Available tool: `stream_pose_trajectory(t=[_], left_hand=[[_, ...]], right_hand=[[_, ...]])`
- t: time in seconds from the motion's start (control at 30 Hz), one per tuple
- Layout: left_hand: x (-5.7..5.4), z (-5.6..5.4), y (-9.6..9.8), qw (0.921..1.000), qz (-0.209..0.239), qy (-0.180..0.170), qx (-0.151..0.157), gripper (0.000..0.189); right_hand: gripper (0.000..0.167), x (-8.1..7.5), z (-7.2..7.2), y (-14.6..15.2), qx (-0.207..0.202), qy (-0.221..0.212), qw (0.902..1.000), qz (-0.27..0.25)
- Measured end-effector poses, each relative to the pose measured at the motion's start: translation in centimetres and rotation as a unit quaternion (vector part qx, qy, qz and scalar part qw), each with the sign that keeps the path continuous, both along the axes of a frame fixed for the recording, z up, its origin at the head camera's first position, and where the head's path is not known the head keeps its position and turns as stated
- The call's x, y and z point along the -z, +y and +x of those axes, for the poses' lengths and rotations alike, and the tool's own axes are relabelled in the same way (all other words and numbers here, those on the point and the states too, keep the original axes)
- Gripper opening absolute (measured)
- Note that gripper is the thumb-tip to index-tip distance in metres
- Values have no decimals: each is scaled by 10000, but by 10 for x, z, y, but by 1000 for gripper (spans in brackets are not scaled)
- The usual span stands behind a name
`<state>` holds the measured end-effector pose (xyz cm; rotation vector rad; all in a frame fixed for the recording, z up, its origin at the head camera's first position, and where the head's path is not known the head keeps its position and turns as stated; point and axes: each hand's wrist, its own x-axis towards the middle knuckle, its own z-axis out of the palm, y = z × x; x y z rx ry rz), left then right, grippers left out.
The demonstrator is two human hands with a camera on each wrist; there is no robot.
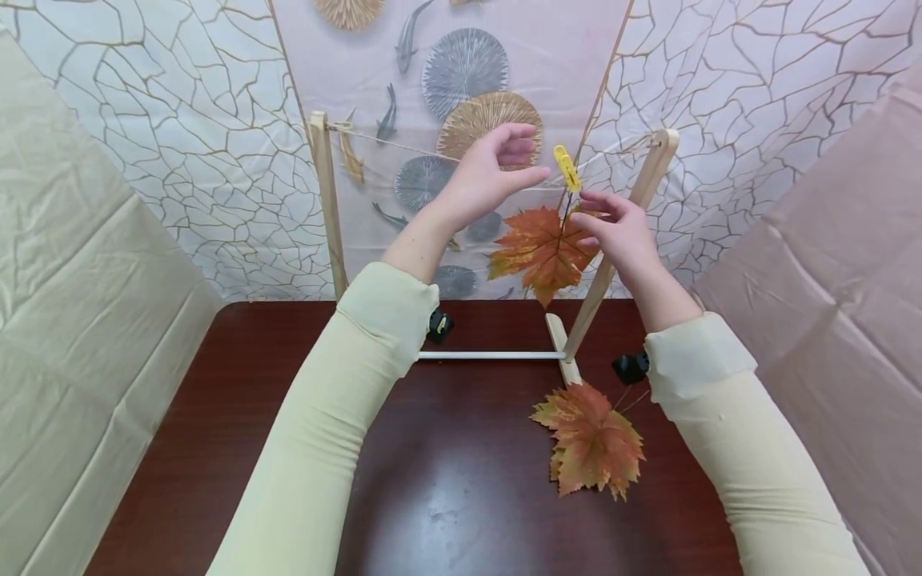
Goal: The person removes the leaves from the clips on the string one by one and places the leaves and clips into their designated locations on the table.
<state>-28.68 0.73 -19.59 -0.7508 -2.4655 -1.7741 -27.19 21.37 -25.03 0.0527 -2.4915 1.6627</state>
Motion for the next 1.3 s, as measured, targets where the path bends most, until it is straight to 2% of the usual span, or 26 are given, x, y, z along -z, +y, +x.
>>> stream_pose_trajectory(t=[0.27,0.53,0.77,0.97,1.2,1.3], left_hand=[[4,-6,18,9996,-265,33,8,62],[5,-10,28,9991,-344,-47,-250,65],[5,-13,35,9992,-282,-106,-275,62],[6,-13,45,9992,-309,32,-264,55],[10,-12,56,9965,-193,247,-777,36],[12,-12,57,9960,-99,261,-850,30]], right_hand=[[43,-2,-3,-4,-20,131,9999,42],[36,-3,-7,-11,-37,302,9995,65],[3,-2,-6,-10,-111,417,9983,-389],[12,0,-4,-6,-180,516,9963,-660],[20,0,-3,-6,-148,672,9951,-704],[22,1,-3,-4,-126,655,9944,-817]])
